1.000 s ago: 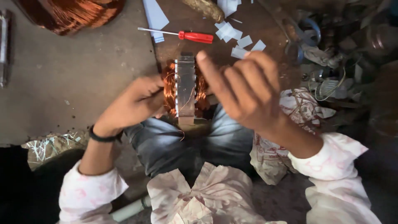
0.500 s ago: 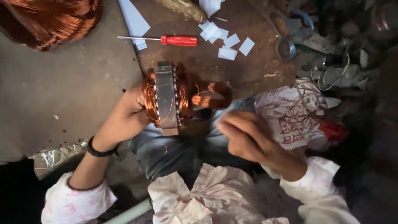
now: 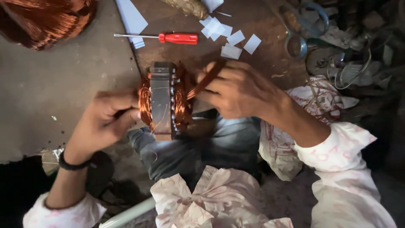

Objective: The recorder is rewinding a motor stator by inserting copper wire coils and using insulation strips.

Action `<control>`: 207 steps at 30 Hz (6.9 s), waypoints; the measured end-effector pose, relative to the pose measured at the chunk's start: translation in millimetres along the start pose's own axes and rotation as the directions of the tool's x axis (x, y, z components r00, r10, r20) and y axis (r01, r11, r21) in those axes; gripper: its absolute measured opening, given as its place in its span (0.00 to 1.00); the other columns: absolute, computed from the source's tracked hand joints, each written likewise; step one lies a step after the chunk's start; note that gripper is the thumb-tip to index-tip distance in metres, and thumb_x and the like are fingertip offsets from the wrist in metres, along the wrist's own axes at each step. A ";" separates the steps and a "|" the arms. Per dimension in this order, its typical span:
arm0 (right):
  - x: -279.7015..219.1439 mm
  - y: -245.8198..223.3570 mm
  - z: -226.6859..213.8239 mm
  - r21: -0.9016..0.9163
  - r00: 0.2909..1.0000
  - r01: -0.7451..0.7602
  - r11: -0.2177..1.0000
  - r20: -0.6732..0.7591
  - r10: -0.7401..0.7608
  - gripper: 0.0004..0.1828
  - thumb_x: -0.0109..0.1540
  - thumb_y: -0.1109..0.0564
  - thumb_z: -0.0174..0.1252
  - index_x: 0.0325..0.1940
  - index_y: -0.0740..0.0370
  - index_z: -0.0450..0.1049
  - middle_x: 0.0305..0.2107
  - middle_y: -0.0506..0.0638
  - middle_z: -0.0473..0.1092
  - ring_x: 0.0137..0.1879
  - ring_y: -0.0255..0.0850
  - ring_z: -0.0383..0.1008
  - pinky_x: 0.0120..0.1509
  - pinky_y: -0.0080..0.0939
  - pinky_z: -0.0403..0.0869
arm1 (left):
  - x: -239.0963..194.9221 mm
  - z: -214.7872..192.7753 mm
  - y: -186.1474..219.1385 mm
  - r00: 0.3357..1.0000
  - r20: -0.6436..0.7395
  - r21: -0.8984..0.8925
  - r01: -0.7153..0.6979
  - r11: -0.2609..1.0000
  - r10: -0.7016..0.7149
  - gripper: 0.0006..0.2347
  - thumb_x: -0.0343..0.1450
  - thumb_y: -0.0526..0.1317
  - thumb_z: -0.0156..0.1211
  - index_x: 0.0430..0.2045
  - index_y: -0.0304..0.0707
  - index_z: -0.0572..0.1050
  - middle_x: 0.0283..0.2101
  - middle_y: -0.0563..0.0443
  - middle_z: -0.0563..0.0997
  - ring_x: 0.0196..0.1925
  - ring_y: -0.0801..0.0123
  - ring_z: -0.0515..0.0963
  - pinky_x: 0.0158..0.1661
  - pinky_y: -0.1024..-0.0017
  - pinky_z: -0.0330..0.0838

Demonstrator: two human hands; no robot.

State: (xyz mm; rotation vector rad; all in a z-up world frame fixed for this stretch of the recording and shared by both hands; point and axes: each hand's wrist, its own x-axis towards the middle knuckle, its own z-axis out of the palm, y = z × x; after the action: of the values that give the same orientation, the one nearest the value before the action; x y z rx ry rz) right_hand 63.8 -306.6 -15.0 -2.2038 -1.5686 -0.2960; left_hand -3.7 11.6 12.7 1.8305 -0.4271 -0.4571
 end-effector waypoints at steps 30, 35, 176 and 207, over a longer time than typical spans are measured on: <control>-9.9 -37.3 26.1 0.086 0.923 -0.241 0.967 -0.287 0.256 0.12 0.54 0.64 0.68 0.42 0.63 0.81 0.39 0.50 0.75 0.42 0.43 0.79 0.41 0.43 0.77 | 10.8 24.9 -0.2 0.945 -0.296 0.381 -0.016 0.924 0.138 0.11 0.60 0.28 0.66 0.35 0.30 0.78 0.40 0.46 0.79 0.36 0.64 0.80 0.38 0.74 0.72; -11.8 -44.9 28.9 0.014 0.904 -0.276 0.961 -0.337 0.264 0.13 0.56 0.63 0.68 0.45 0.64 0.81 0.40 0.50 0.74 0.41 0.43 0.78 0.43 0.44 0.77 | 11.5 26.1 -4.2 0.939 -0.313 0.304 -0.044 0.952 0.144 0.12 0.62 0.30 0.68 0.38 0.31 0.78 0.42 0.47 0.80 0.40 0.64 0.81 0.39 0.74 0.73; 5.0 -52.3 24.4 0.405 0.873 -0.360 0.840 -0.171 0.456 0.08 0.51 0.68 0.69 0.33 0.64 0.79 0.35 0.56 0.76 0.38 0.51 0.78 0.42 0.48 0.75 | 12.2 17.4 -0.1 0.935 -0.155 0.618 -0.160 0.769 0.319 0.29 0.50 0.59 0.76 0.34 0.36 0.81 0.39 0.50 0.76 0.32 0.53 0.80 0.33 0.59 0.74; 24.9 -76.0 -10.8 0.859 0.533 -0.333 -0.389 0.511 0.674 0.13 0.63 0.55 0.65 0.45 0.68 0.77 0.32 0.46 0.75 0.26 0.27 0.65 0.25 0.29 0.61 | 2.5 2.9 -13.7 0.948 0.167 -0.357 0.316 0.879 -0.272 0.18 0.74 0.30 0.58 0.61 0.33 0.78 0.44 0.34 0.81 0.41 0.65 0.76 0.42 0.65 0.70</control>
State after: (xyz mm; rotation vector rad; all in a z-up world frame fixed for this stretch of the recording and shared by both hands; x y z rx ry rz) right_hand 1.7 -269.2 20.7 -1.1526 0.0405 0.7159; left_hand -2.1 12.0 -1.4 1.4951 -0.1170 -0.7996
